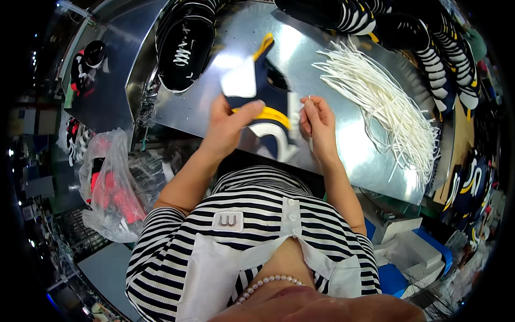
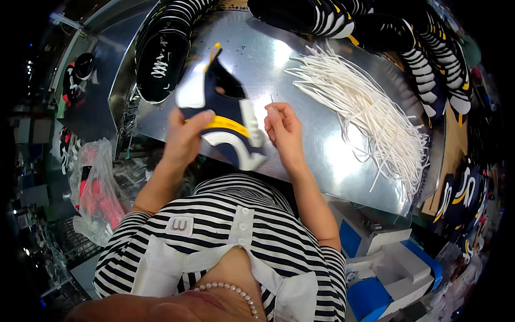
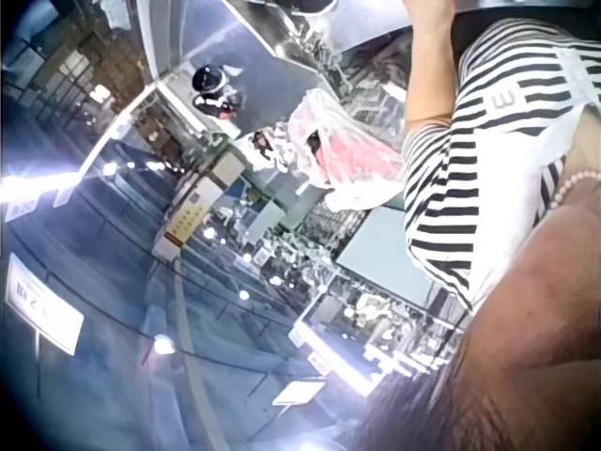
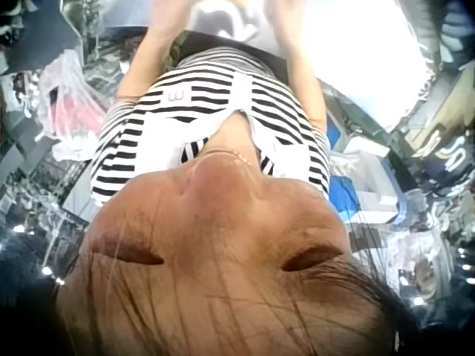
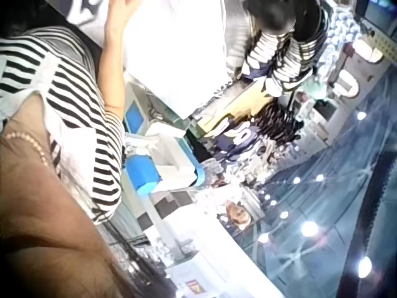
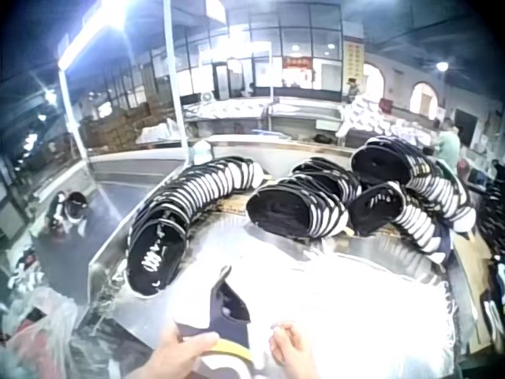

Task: The person laces shoes by hand, pulling white laces through the eyelets of blue and yellow sneakers and placing the finished pairs onto a stack.

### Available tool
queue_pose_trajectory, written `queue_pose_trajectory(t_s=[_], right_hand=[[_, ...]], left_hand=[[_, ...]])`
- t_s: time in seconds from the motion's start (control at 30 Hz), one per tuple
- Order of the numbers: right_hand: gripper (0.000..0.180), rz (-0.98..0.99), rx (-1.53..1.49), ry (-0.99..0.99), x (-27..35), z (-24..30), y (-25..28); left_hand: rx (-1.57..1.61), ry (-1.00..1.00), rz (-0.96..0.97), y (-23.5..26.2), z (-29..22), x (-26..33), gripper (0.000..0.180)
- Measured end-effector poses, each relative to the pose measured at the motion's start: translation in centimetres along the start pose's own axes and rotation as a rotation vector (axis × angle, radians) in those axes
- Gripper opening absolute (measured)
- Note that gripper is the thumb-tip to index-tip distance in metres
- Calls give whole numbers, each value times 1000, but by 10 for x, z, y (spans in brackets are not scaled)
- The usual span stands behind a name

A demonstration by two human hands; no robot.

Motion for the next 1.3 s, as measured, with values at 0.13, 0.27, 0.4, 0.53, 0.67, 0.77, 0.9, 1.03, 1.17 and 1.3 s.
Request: queue_pose_trajectory(t_s=[0.13, 0.27, 0.4, 0.53, 0.67, 0.77, 0.9, 1.03, 1.17, 1.3], right_hand=[[11, -71, -18, -62, 12, -19, -2], [12, -111, 170, 31, -18, -6, 56], [20, -127, 557, 204, -47, 32, 56], [16, -487, 1014, 716, -141, 143, 171], [51, -647, 1790, 832, -250, 207, 261], [34, -586, 1987, 522, -289, 227, 318], [23, -693, 1709, 1323, -224, 265, 238], [36, -305, 1539, 1633, -120, 253, 102], [30, 277, 1319, 1528, -25, 189, 45], [21, 548, 1293, 1370, 24, 132, 56]], left_hand=[[-832, -90, -413, 53, -74, 14, 25], [-1694, -294, -791, 132, -83, -133, 29], [-1734, -404, -848, 243, -99, -243, 42], [-1620, -418, -769, 186, -78, -209, 53], [-1219, -587, -473, 92, -52, -136, 45], [-1067, -505, -218, 16, -36, -130, 26], [-638, -9, 365, -72, -6, -134, 26], [348, 623, 805, -172, 11, -152, 83], [970, 730, 748, -197, 13, -149, 50], [648, 555, 748, -92, 22, -139, 28]])
Point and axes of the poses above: each hand's wrist, its own x-axis away from the middle knuckle, its own y-axis out of the back of the hand, z = x × y, the point moved 5 cm from there along -x, towards the middle knuckle, and after that the axes turned 13 degrees about y, right-handed, at the moved point
